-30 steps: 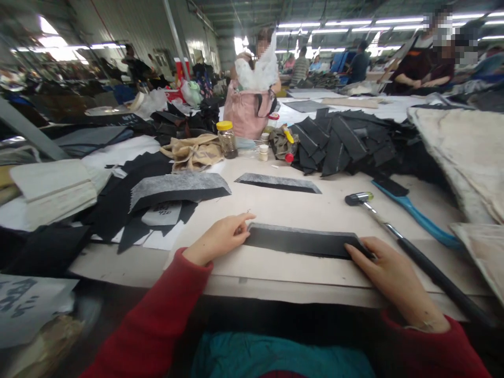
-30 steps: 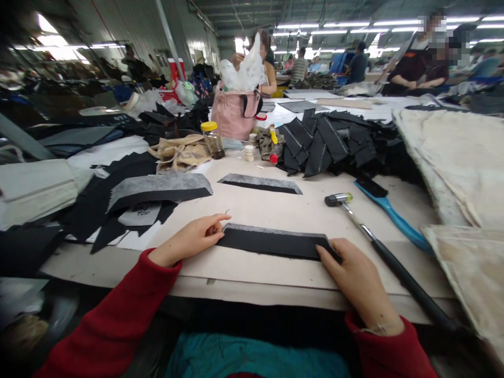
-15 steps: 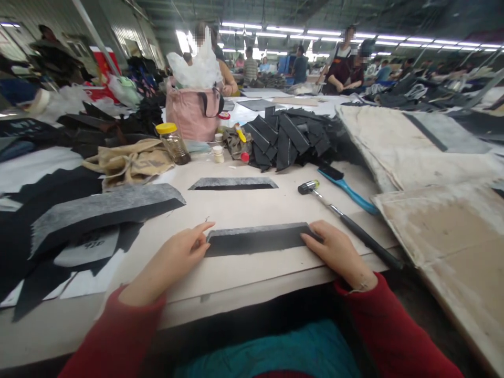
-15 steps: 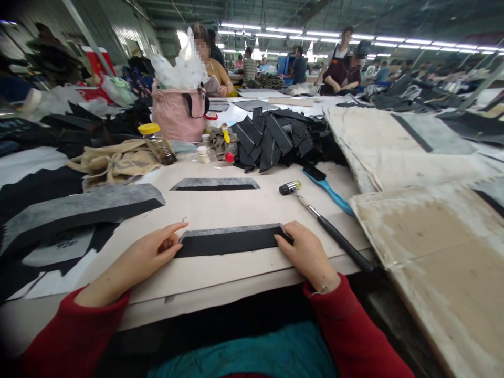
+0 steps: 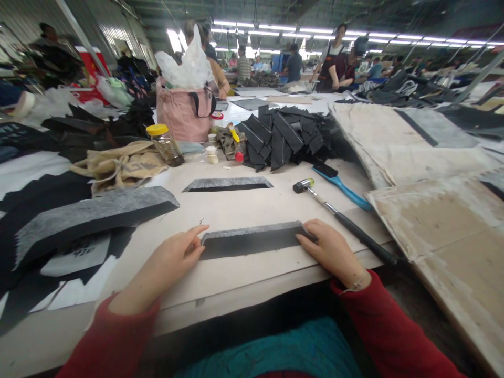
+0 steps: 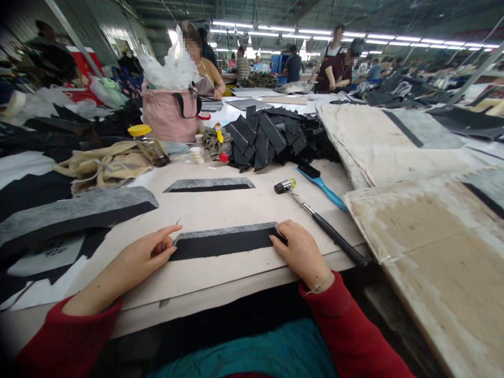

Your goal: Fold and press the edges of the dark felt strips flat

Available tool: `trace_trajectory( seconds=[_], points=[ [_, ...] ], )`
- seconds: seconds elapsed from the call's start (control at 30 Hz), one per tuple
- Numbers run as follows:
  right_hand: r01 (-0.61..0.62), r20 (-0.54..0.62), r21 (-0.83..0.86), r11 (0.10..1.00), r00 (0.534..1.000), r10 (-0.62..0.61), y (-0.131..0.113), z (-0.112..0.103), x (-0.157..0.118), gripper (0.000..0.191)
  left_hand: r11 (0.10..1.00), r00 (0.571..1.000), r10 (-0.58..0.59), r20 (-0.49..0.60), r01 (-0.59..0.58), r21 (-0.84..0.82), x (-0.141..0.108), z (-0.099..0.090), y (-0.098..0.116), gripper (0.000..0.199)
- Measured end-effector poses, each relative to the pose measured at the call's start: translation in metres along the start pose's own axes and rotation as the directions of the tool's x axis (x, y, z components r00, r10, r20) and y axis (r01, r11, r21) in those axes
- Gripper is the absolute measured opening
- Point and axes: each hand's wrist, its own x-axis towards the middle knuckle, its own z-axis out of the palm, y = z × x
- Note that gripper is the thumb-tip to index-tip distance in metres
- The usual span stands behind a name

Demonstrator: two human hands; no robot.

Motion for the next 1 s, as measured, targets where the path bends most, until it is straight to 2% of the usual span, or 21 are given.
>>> trace_trajectory(
  seconds=[0.17, 0.27, 0.37, 0.5, 0.57, 0.77, 0.87, 0.93, 1.0],
  points=[
    [0.008, 0.010, -0.037, 0.999, 1.000, -0.007, -0.001, 0.002, 0.001, 0.014, 0.998, 0.998, 0.057, -0.001, -0.057, 0.041, 0.000, -0.002, 0.002, 0.037],
    [-0.012, -0.097, -0.078, 0.997, 0.995, 0.004, 0.004, 0.003, -0.001, 0.014, 0.993, 0.993, 0.114, -0.018, -0.113, 0.042, 0.000, -0.004, 0.002, 0.032],
    [-0.057, -0.214, -0.113, 0.992, 0.976, 0.032, 0.010, 0.003, -0.005, 0.034, 0.985, 0.986, 0.167, 0.007, -0.167, 0.032, 0.001, -0.005, 0.002, 0.026],
    [0.027, -0.124, -0.066, 0.997, 0.992, -0.035, 0.015, 0.002, -0.010, 0.017, 0.974, 0.974, 0.225, 0.024, -0.226, 0.019, 0.002, -0.005, 0.000, 0.025],
    [0.049, -0.083, -0.064, 0.997, 0.995, -0.054, 0.016, 0.001, -0.011, 0.017, 0.972, 0.971, 0.234, 0.045, -0.235, 0.016, 0.001, -0.006, -0.004, 0.027],
    [0.064, -0.060, -0.108, 0.992, 0.996, -0.071, 0.017, -0.001, -0.010, 0.018, 0.962, 0.960, 0.236, 0.151, -0.253, 0.100, -0.008, -0.016, -0.012, 0.035],
    [0.087, -0.095, -0.125, 0.988, 0.991, -0.099, 0.007, 0.001, -0.009, 0.025, 0.952, 0.970, 0.223, 0.095, -0.238, 0.191, -0.014, -0.014, 0.001, 0.035],
    [0.141, -0.107, -0.119, 0.983, 0.982, -0.154, -0.008, 0.005, -0.007, 0.033, 0.944, 0.971, 0.239, 0.024, -0.238, 0.230, -0.016, -0.006, 0.019, 0.033],
    [0.227, -0.093, -0.099, 0.969, 0.967, -0.236, -0.027, 0.010, -0.005, 0.037, 0.935, 0.955, 0.295, -0.013, -0.286, 0.209, -0.017, 0.007, 0.041, 0.032]
  ],
)
